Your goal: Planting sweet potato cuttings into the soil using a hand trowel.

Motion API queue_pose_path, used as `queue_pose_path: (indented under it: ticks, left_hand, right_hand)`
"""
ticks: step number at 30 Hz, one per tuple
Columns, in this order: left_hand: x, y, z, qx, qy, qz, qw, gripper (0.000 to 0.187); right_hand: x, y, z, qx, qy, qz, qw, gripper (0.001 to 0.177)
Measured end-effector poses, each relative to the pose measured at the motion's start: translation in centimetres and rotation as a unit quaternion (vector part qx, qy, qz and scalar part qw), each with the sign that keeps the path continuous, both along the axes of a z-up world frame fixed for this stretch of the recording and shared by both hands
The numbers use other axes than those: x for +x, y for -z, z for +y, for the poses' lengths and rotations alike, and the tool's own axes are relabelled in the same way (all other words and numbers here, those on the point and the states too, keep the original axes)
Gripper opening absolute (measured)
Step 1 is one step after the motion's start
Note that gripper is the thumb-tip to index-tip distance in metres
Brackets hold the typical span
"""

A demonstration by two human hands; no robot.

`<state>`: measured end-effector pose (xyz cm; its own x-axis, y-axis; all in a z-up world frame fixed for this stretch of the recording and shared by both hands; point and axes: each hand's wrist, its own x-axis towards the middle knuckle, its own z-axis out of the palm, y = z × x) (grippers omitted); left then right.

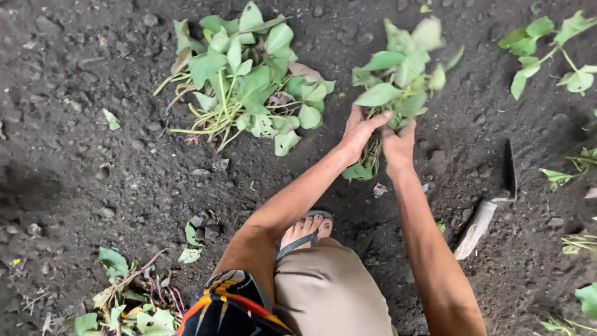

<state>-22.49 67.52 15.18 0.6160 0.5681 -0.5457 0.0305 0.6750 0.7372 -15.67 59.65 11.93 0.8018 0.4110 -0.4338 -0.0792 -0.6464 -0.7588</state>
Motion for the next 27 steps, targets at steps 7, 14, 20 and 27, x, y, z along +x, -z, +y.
queue_pose_path:
  ticks: [7,14,20,27]
  left_hand:
    - [-1.7,5.7,-0.6,-0.033,0.004,0.014,0.999,0.103]
    - [-6.2,0.9,5.7,0.007,0.211,0.163,0.964,0.110]
    - [-14.8,-6.5,11.3,0.131,-0.030,0.072,0.988,0.028]
    - [-23.0,-6.4,17.2,0.373,0.081,0.165,0.910,0.053]
  right_hand:
    - [-5.4,0.0,-0.8,0.072,-0.019,0.003,0.997,0.052]
    - [-9.3,-1.8,1.8,0.176,-0.126,-0.060,0.974,0.044]
    - [-15.7,-6.9,6.3,0.353,-0.192,0.114,0.909,0.057]
    - [-21.1,-7.1,5.3,0.298,-0.277,0.148,0.901,0.068]
